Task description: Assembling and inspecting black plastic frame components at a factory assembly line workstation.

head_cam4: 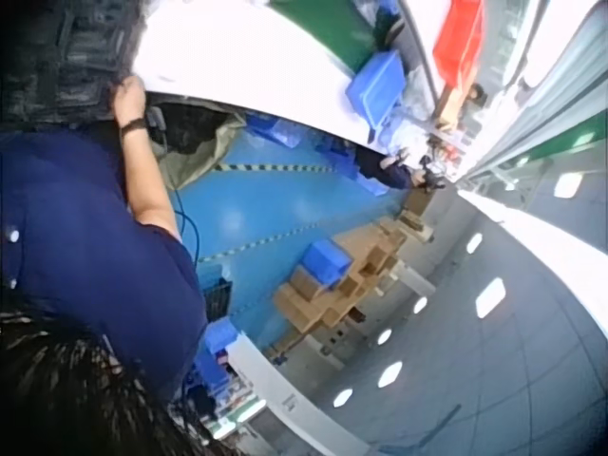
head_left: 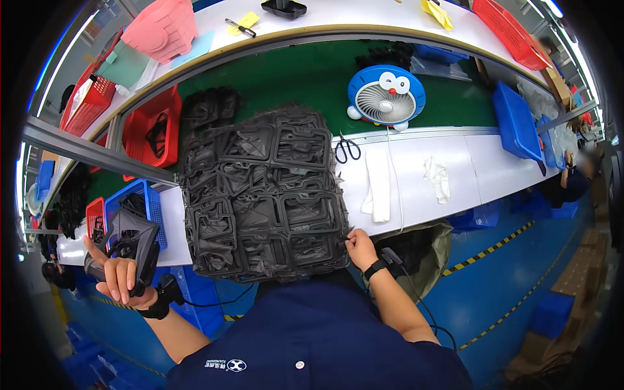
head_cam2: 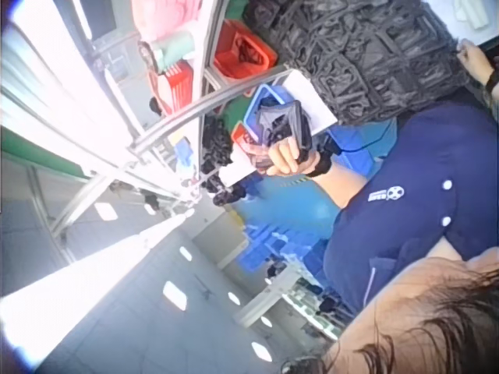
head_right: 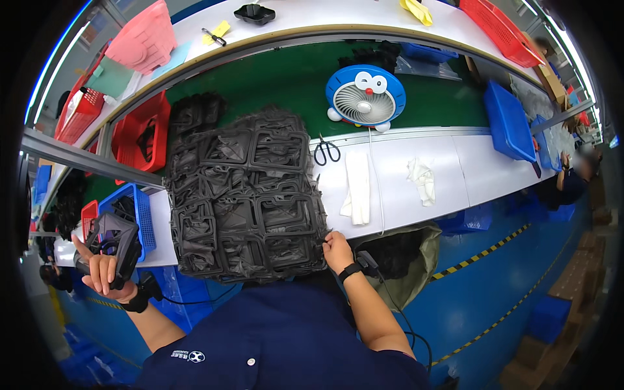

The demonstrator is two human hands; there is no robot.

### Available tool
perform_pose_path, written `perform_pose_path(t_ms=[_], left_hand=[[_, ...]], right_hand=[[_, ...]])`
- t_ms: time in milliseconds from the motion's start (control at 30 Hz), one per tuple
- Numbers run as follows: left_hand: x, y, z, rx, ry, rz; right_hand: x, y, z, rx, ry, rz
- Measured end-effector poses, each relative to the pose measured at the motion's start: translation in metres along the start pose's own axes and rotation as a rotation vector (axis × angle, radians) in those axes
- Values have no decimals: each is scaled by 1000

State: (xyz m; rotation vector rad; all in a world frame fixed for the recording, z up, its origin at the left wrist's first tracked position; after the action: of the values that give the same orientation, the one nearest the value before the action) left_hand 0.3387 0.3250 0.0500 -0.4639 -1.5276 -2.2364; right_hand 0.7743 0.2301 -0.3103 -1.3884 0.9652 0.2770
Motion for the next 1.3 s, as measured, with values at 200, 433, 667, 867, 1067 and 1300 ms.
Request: perform_pose_path(t_ms=[200, 433, 667, 867, 1067, 1300], left_hand=[[-175, -54, -15, 220, -580, 719], [-371, -105, -93, 344, -1047, 808], [-403, -89, -82, 205, -1029, 811], [-392, -87, -88, 177, -938, 1053], [-350, -57, -85, 39, -725, 945], [-118, -85, -57, 529, -457, 106]], right_hand=[[-34, -10, 64, 105, 103, 512], [-78, -25, 60, 170, -34, 319], [-78, -38, 46, 108, 117, 479], [-75, -26, 33, 5, 175, 590], [-39, -17, 51, 353, -62, -44], [-27, -8, 66, 293, -93, -108]])
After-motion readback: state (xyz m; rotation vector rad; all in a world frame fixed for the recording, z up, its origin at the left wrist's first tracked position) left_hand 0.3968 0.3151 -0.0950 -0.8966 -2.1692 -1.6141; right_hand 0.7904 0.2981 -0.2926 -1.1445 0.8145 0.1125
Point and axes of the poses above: each hand's wrist, its own z-axis towards the middle knuckle, its own y-axis out of the palm, x = y × z, the point moved 7 cm from there along z, towards the middle knuckle, and after that the axes turned 14 degrees about x, right-handed, at the moved point
